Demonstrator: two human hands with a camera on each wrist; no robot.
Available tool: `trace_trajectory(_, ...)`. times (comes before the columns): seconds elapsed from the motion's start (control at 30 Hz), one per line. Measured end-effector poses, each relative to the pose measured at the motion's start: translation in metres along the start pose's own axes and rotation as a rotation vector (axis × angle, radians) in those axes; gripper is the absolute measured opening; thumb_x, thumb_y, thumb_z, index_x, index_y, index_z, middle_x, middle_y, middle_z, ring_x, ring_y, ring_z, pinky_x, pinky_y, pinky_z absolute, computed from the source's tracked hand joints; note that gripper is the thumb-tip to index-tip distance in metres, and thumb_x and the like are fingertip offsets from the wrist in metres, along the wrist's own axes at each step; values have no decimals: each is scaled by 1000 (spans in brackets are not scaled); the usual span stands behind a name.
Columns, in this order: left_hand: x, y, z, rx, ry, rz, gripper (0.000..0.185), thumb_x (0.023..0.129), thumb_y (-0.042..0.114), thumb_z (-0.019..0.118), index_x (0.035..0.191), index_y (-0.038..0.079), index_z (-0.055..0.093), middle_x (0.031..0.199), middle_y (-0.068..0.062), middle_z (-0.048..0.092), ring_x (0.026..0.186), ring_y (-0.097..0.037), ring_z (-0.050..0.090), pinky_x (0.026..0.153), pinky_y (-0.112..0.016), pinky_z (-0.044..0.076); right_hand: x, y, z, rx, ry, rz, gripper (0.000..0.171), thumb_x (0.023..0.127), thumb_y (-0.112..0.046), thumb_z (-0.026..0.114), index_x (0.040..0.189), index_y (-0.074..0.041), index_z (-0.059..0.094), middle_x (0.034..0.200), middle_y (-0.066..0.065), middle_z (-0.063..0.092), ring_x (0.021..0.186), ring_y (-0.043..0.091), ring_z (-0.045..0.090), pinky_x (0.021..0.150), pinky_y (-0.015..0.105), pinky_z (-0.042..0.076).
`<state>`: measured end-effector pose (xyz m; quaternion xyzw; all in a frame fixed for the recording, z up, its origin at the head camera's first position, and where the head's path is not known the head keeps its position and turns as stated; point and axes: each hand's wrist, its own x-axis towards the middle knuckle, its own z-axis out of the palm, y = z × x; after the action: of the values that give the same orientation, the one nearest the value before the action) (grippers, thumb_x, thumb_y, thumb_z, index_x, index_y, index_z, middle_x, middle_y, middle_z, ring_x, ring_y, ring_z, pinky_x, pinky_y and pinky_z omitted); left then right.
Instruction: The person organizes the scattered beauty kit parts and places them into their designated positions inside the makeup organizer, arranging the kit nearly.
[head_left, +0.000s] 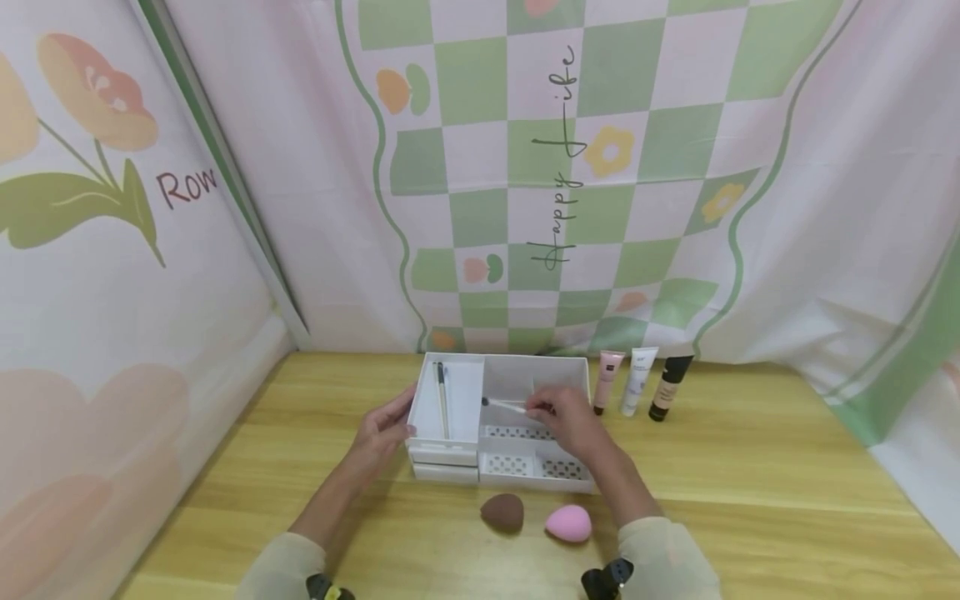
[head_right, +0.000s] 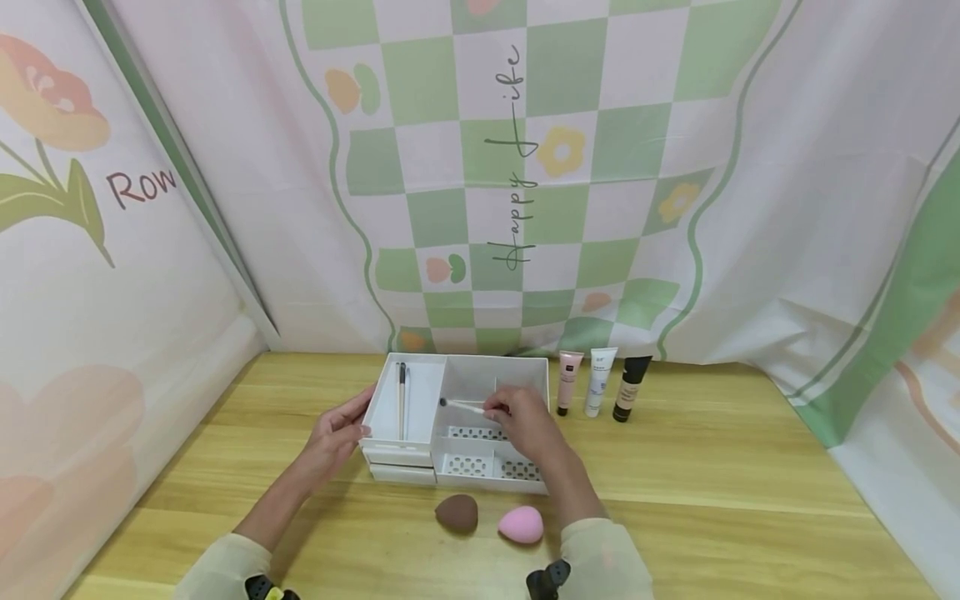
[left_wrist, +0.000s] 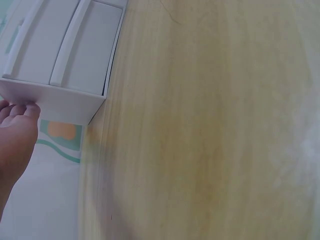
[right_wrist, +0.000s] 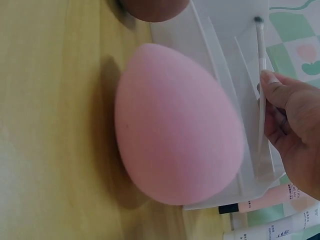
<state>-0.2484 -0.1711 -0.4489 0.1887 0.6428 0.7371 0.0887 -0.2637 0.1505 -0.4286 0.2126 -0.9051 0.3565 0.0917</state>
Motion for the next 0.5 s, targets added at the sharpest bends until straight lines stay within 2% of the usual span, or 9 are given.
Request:
trace_trajectory(0.3,0,-1,-1,16,1,-5,68,93,-6,47,155,-11,20,169,-23,13,158,-39,11,115,-13,35,-2,3,8,-87,24,-20,12,85,2,73,92,-6,78,96,11,78,91,25,73,83,42,64)
trace_trajectory(0.5,0,-1,-1,12,-4,3,68,93,-7,45,155,-12,19,169,-24,11,158,-39,11,114,-12,36,-5,1,12,-121,19,15,11,86,-2,73,95,-7,78,97,9,78,93,26,73,87,43,63)
